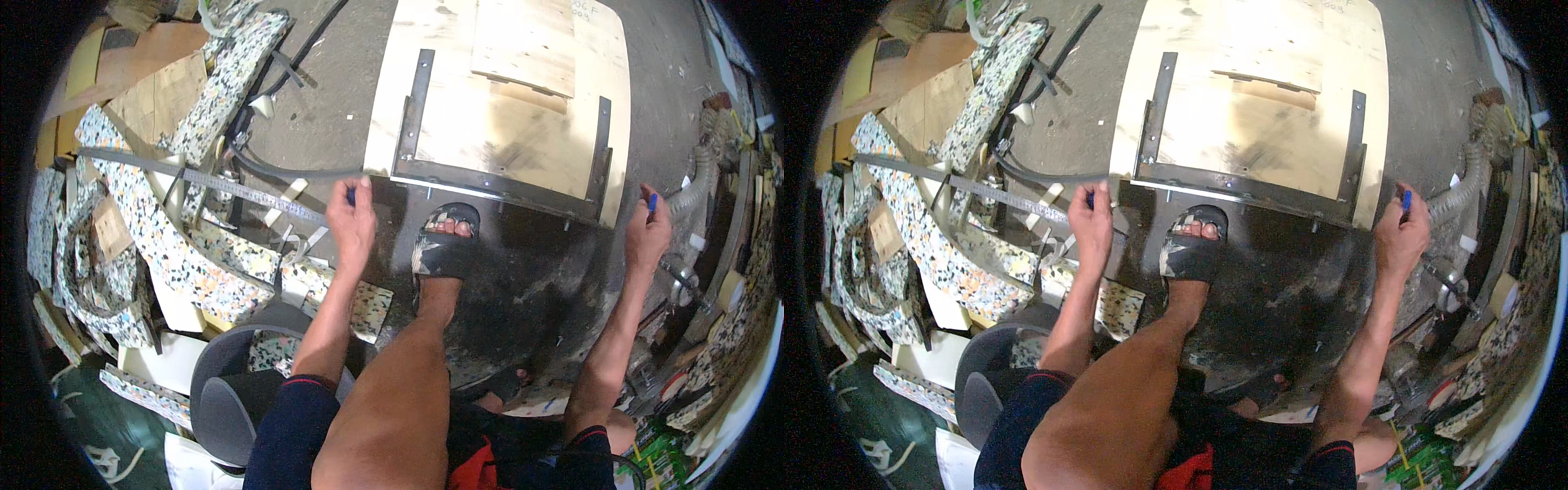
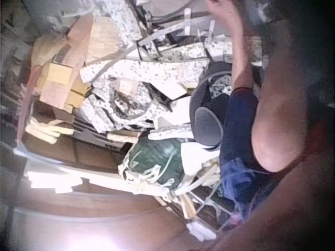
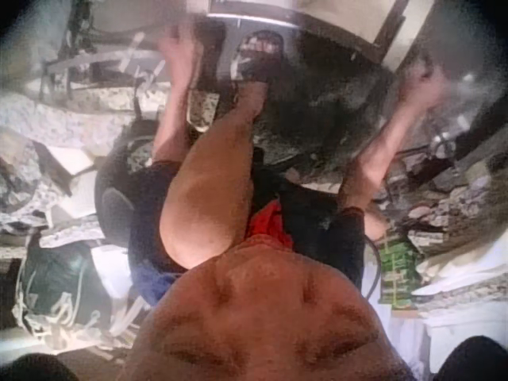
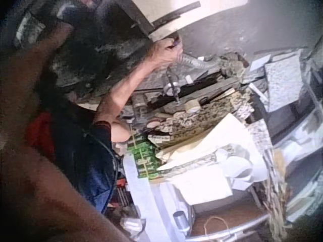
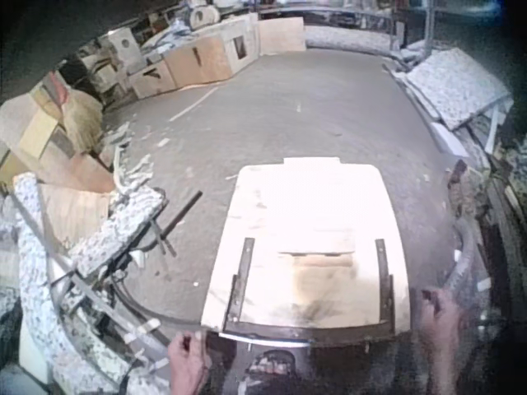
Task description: The person measures and marks a wooden board using a metal ruler and a blue pen. They repeatedly reposition the ruler, draw straight lines, and adjust the board's position on the workbench.
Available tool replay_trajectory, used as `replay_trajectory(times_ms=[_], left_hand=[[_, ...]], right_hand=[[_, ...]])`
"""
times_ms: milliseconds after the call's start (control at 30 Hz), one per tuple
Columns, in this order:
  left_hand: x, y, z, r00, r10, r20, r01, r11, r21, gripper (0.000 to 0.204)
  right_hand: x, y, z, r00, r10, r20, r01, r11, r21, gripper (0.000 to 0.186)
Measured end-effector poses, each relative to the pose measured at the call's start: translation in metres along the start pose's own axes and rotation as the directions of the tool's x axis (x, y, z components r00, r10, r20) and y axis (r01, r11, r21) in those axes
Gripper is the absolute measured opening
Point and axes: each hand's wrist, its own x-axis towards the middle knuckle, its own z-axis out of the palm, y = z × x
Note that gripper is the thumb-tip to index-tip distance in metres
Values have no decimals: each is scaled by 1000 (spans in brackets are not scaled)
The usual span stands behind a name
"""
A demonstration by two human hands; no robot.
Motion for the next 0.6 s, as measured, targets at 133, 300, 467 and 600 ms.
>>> replay_trajectory(times_ms=[133,300,467,600], left_hand=[[13,-3,6,997,-60,48,60,998,-9,33],[-7,-7,18,983,-157,96,155,988,20,41],[-22,-15,22,974,-195,113,193,981,27,44],[-20,-13,20,973,-201,117,199,980,27,46]], right_hand=[[-5,-9,-2,999,23,34,-26,996,84,25],[-24,-64,-9,990,-46,135,-7,929,371,27],[-41,-112,22,934,-45,355,-192,772,606,20],[-43,-127,49,883,-74,463,-307,654,691,14]])
